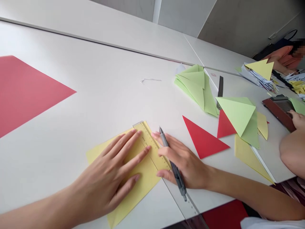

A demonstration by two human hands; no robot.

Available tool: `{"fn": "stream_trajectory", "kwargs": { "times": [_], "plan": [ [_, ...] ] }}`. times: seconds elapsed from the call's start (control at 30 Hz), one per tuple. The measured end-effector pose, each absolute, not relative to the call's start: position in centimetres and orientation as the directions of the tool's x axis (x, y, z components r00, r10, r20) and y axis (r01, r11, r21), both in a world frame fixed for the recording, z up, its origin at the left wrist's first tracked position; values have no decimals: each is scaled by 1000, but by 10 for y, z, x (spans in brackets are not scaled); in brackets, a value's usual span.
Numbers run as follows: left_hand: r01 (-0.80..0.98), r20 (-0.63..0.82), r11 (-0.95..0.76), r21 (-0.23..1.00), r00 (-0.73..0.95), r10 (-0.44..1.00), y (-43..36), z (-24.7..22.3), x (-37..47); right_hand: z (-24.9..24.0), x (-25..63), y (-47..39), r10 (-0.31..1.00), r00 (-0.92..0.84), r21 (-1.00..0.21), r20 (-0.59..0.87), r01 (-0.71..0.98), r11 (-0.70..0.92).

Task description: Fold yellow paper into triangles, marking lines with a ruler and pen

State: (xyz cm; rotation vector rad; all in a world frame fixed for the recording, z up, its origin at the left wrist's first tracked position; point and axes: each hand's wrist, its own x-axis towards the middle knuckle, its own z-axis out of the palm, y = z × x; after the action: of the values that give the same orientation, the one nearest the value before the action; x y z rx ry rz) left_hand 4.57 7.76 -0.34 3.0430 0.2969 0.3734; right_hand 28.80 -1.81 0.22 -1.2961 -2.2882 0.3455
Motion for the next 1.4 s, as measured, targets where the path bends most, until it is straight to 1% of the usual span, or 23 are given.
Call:
{"fn": "stream_trajectory", "kwargs": {
  "times": [0.07,0.2,0.27,0.37,0.57,0.63,0.7,0.77,0.87,0.93,1.0,1.07,1.13,1.2,1.23,1.27,1.3,1.33,1.4],
  "plan": [
    [190,226,-975,112,951,211,78,-4,46,5,296,-25,858,-431,-440,279,737,513],
    [207,222,-965,160,945,240,80,-4,48,6,310,-44,916,-354,-464,187,790,400],
    [193,243,-969,155,943,227,81,-4,50,5,313,-51,936,-317,-465,153,813,351],
    [175,250,-975,139,946,205,83,-5,52,2,315,-55,946,-297,-472,128,821,322],
    [183,202,-967,176,955,217,85,-5,53,3,314,-53,946,-289,-461,150,826,325],
    [183,203,-968,168,955,216,85,-5,52,7,309,-59,929,-316,-431,192,823,370],
    [191,204,-968,164,953,222,85,-5,52,12,300,-72,896,-387,-404,217,800,443],
    [208,195,-964,166,951,239,84,-4,51,15,291,-90,875,-452,-402,174,778,483],
    [235,160,-958,165,952,261,82,-3,52,11,282,-119,905,-421,-402,60,820,408],
    [262,157,-949,175,944,290,79,-3,51,6,281,-134,933,-361,-432,9,840,329],
    [293,192,-934,206,924,332,77,-5,50,3,283,-145,954,-300,-479,15,835,270],
    [326,234,-911,253,893,384,77,-7,48,1,287,-153,971,-235,-556,41,802,218],
    [358,249,-887,291,867,432,80,-8,44,3,294,-160,990,-134,-649,52,749,136],
    [353,213,-886,300,881,423,87,-5,39,6,303,-165,994,-41,-711,98,696,99],
    [337,190,-894,297,896,401,91,-3,37,7,307,-166,988,-36,-718,150,683,134],
    [317,178,-901,296,908,379,96,0,34,9,310,-166,974,-78,-698,214,685,208],
    [293,165,-908,299,921,352,100,4,33,10,313,-164,947,-160,-644,278,700,307],
    [270,156,-913,305,932,328,103,8,31,11,315,-161,907,-267,-559,327,719,413],
    [218,141,-923,317,952,273,108,15,30,14,316,-151,813,-469,-344,344,743,574]
  ]
}}
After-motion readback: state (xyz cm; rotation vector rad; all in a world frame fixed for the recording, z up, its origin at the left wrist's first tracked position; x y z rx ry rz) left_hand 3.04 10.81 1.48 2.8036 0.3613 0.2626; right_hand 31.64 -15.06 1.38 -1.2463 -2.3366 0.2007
